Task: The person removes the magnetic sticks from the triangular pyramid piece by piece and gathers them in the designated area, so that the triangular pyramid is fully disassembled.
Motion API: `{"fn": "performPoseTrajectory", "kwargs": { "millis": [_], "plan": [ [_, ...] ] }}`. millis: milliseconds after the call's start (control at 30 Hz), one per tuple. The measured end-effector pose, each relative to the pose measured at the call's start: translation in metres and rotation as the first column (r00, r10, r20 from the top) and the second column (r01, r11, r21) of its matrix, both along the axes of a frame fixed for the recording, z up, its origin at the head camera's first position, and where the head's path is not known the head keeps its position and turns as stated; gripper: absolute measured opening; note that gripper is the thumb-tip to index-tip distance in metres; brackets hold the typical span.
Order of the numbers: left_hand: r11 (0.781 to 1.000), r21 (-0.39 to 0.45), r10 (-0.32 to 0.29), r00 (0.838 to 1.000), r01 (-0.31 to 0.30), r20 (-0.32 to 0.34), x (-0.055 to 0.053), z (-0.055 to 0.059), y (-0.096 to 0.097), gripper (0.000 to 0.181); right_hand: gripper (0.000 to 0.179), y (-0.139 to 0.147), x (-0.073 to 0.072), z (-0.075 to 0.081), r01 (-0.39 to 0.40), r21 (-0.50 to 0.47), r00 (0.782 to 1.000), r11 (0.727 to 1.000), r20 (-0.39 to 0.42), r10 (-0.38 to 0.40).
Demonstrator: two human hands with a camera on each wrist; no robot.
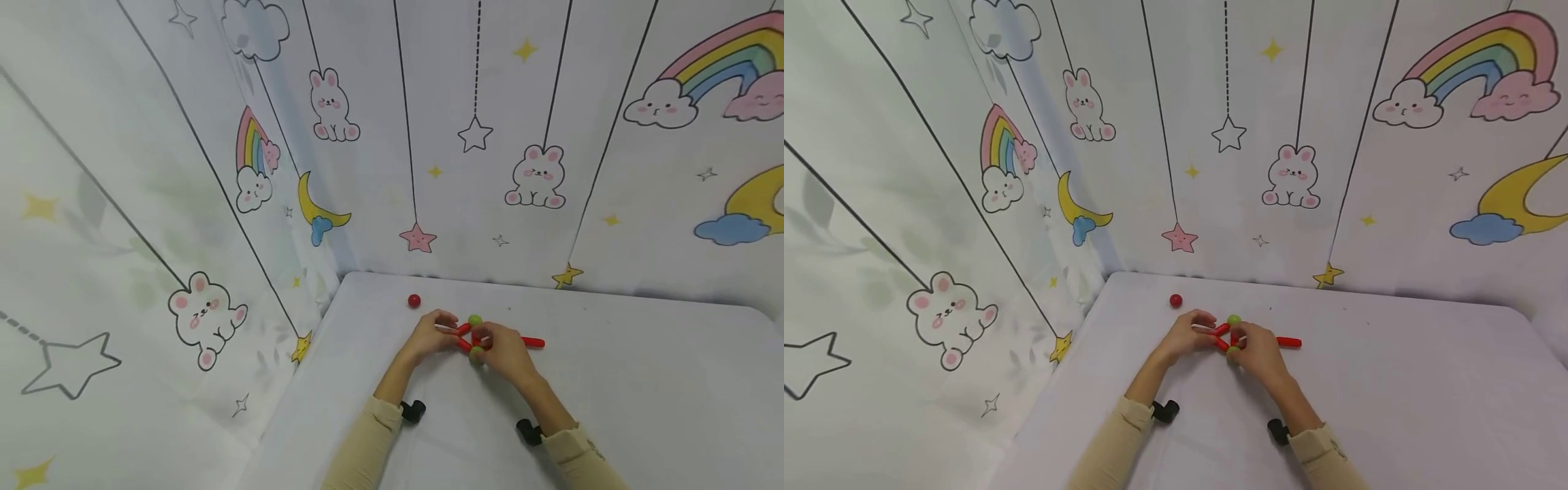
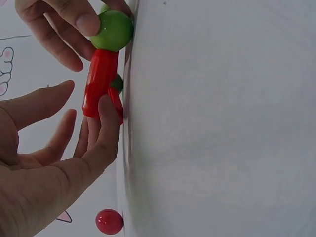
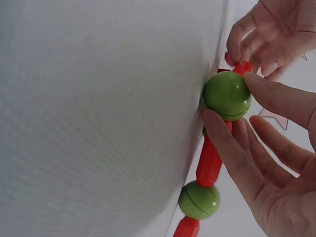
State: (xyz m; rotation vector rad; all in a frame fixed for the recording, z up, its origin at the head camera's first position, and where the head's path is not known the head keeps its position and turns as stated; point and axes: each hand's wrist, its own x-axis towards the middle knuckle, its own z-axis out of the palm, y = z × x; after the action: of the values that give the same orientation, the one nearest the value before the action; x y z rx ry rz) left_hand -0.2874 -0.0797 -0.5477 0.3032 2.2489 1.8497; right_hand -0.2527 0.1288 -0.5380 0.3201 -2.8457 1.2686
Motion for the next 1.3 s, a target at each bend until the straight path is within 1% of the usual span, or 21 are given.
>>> {"fn": "performPoseTrajectory", "kwargs": {
  "millis": [133,267,367,500,633,767,867,1000,1167,1300],
  "plan": [
    [1.000,-0.012,-0.017,1.000,0.017,0.009,-0.0014,-0.0020,-0.0014,0.042,0.047,-0.0004,0.0018,-0.0014,0.032,-0.008,0.999,0.999,-0.013,-0.032],
    [1.000,-0.005,-0.013,1.000,0.014,0.022,-0.0032,-0.0040,-0.0032,0.042,0.051,-0.0023,0.0027,-0.0027,0.058,0.002,0.998,0.998,-0.032,-0.058],
    [1.000,0.003,-0.014,0.999,0.014,0.040,-0.0036,-0.0049,-0.0040,0.042,0.052,-0.0023,0.0031,-0.0032,0.066,0.003,0.997,0.998,-0.031,-0.066],
    [1.000,0.027,-0.005,0.998,0.003,0.057,-0.0036,-0.0060,-0.0042,0.042,0.053,-0.0028,0.0039,-0.0024,0.064,0.003,0.998,0.998,-0.028,-0.064],
    [0.997,0.072,-0.012,0.998,0.008,0.069,-0.0047,-0.0068,-0.0029,0.041,0.052,-0.0035,0.0032,-0.0009,0.064,0.002,0.997,0.998,-0.045,-0.064],
    [0.992,0.125,-0.030,0.993,0.016,0.112,-0.0059,-0.0074,-0.0023,0.041,0.052,-0.0034,0.0026,-0.0009,0.062,0.014,0.997,0.998,-0.054,-0.061],
    [0.990,0.142,-0.033,0.990,0.013,0.134,-0.0063,-0.0070,-0.0029,0.043,0.052,-0.0039,0.0029,-0.0004,0.058,0.011,0.997,0.998,-0.049,-0.057],
    [0.989,0.145,-0.019,0.991,0.000,0.135,-0.0059,-0.0049,-0.0029,0.045,0.052,-0.0047,0.0032,0.0005,0.067,0.004,0.997,0.998,-0.040,-0.066],
    [0.988,0.149,0.017,0.990,-0.039,0.143,-0.0046,-0.0045,-0.0028,0.045,0.050,-0.0052,0.0039,0.0004,0.080,0.021,0.997,0.997,-0.009,-0.080],
    [0.985,0.168,0.023,0.988,-0.048,0.150,-0.0055,-0.0041,-0.0023,0.045,0.047,-0.0048,0.0037,0.0002,0.083,0.034,0.997,0.996,-0.006,-0.083]
  ]
}}
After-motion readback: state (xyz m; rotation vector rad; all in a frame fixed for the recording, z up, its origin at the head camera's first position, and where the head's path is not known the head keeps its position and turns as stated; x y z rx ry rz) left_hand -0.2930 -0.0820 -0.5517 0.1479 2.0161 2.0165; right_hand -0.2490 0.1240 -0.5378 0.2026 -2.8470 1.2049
